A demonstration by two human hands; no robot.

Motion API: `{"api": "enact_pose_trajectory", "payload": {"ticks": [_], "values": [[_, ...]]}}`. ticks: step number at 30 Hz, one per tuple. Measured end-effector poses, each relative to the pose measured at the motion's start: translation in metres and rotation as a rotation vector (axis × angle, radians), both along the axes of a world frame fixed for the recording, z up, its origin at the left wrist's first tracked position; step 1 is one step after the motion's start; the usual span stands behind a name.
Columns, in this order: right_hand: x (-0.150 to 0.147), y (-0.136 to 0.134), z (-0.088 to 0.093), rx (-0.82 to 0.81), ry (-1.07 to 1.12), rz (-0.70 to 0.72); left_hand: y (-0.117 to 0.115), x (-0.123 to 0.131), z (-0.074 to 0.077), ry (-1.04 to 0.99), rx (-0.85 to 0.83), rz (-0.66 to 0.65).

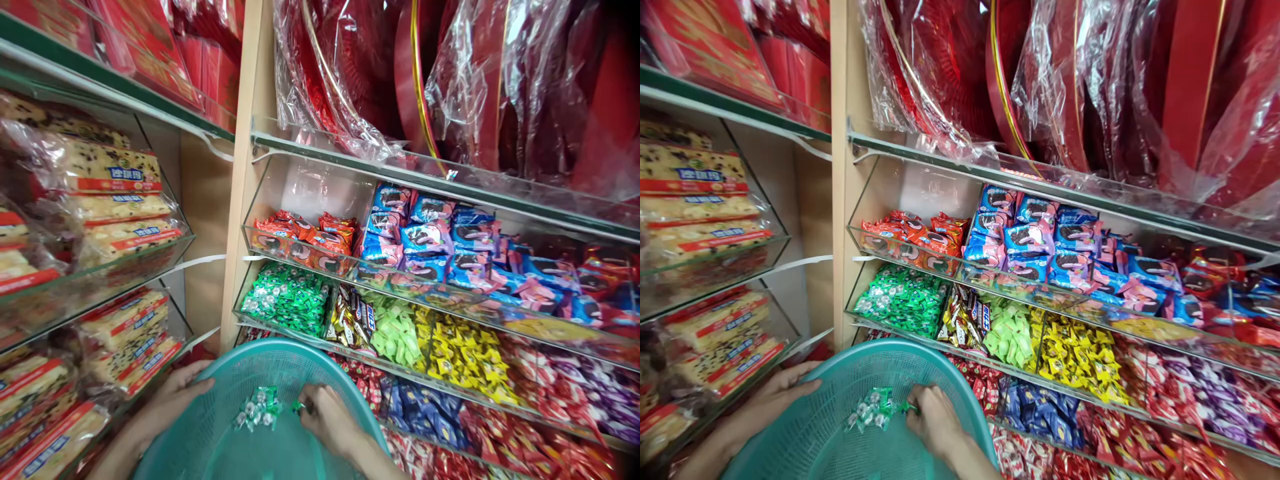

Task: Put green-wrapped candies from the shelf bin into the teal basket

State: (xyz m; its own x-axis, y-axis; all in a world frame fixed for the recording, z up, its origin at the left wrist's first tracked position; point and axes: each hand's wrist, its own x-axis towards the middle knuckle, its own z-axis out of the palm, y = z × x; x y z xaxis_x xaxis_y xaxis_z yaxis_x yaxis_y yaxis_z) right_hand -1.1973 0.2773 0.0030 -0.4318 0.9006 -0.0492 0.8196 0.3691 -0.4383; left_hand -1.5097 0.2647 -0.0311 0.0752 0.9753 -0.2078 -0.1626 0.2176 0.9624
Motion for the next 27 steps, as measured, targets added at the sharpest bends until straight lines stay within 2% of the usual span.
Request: {"api": "enact_pose_trajectory", "payload": {"ticks": [5,9,13,19,23,27], "values": [[-0.006,0.012,-0.014,0.005,-0.032,0.047,0.001,0.001,-0.002,0.014,0.002,0.042],[-0.013,0.026,-0.029,0.065,-0.122,0.084,0.0,0.001,-0.002,0.002,-0.011,0.001],[-0.017,0.034,-0.038,0.149,-0.228,0.125,-0.004,0.004,0.006,0.011,0.005,0.011],[-0.017,0.035,-0.05,0.216,-0.269,0.107,-0.011,0.01,0.017,0.006,-0.016,0.038],[-0.021,0.036,-0.058,0.248,-0.282,0.123,-0.01,0.007,0.008,-0.013,0.013,0.014],[-0.027,0.035,-0.057,0.273,-0.306,0.135,-0.007,0.002,-0.002,-0.008,0.004,0.015]]}}
